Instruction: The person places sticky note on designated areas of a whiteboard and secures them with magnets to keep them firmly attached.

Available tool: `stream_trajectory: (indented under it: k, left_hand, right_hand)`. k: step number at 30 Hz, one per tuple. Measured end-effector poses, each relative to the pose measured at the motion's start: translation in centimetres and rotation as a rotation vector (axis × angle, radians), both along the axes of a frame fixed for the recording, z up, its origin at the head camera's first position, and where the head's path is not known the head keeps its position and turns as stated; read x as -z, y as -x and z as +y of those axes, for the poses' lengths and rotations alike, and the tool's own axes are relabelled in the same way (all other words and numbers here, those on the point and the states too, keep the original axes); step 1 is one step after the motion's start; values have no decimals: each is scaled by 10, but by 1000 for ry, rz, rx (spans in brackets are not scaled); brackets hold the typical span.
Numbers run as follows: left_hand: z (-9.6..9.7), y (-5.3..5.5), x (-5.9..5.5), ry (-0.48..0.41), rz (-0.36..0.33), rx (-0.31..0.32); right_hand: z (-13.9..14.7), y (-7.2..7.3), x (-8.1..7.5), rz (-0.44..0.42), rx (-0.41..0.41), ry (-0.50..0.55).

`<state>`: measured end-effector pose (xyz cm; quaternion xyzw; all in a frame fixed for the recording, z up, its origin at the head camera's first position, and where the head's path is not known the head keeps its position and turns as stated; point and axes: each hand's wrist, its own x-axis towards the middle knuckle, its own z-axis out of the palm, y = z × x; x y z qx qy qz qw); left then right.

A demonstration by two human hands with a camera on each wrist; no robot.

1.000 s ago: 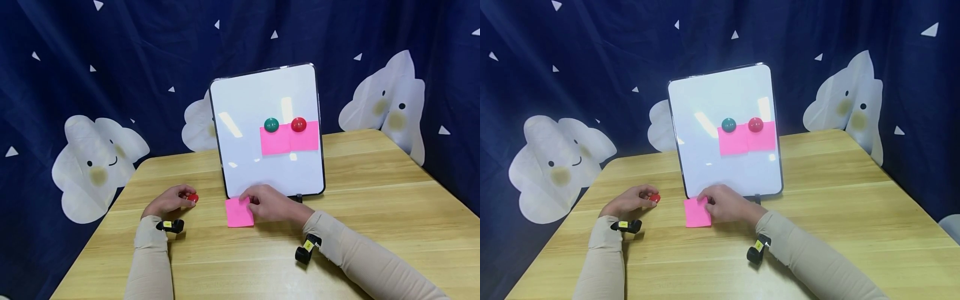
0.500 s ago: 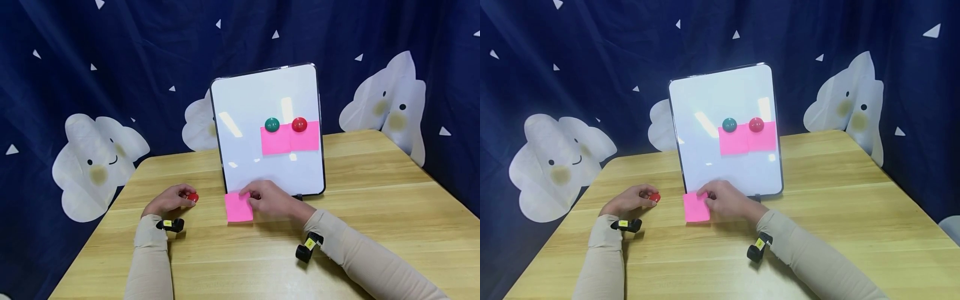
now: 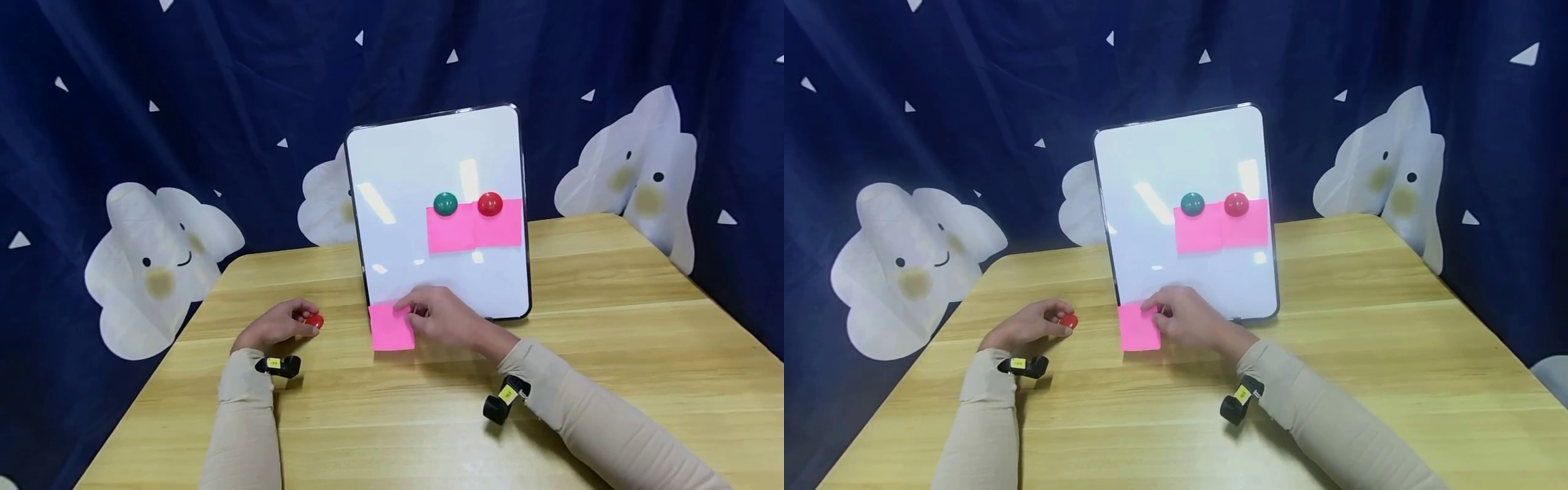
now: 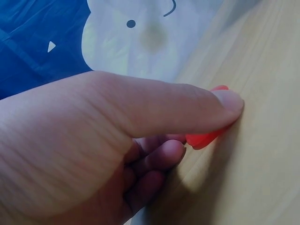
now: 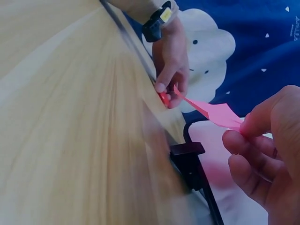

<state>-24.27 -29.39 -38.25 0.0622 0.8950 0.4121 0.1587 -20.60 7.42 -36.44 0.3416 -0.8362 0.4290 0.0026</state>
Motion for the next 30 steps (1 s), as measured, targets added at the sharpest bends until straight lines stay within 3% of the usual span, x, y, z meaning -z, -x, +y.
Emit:
stream_trajectory:
  k: [8,19,30]
  left_hand:
    - [-4,-4,-3,36,43,2]
    - [10,2,-1,102,38,-8]
    - [6,4,1,104,49,-5]
  right_hand:
    - [-2,6,-9,106,-7,51]
    - [13,18,-29,200,95,140]
    - [11,27,-40,219,198,192]
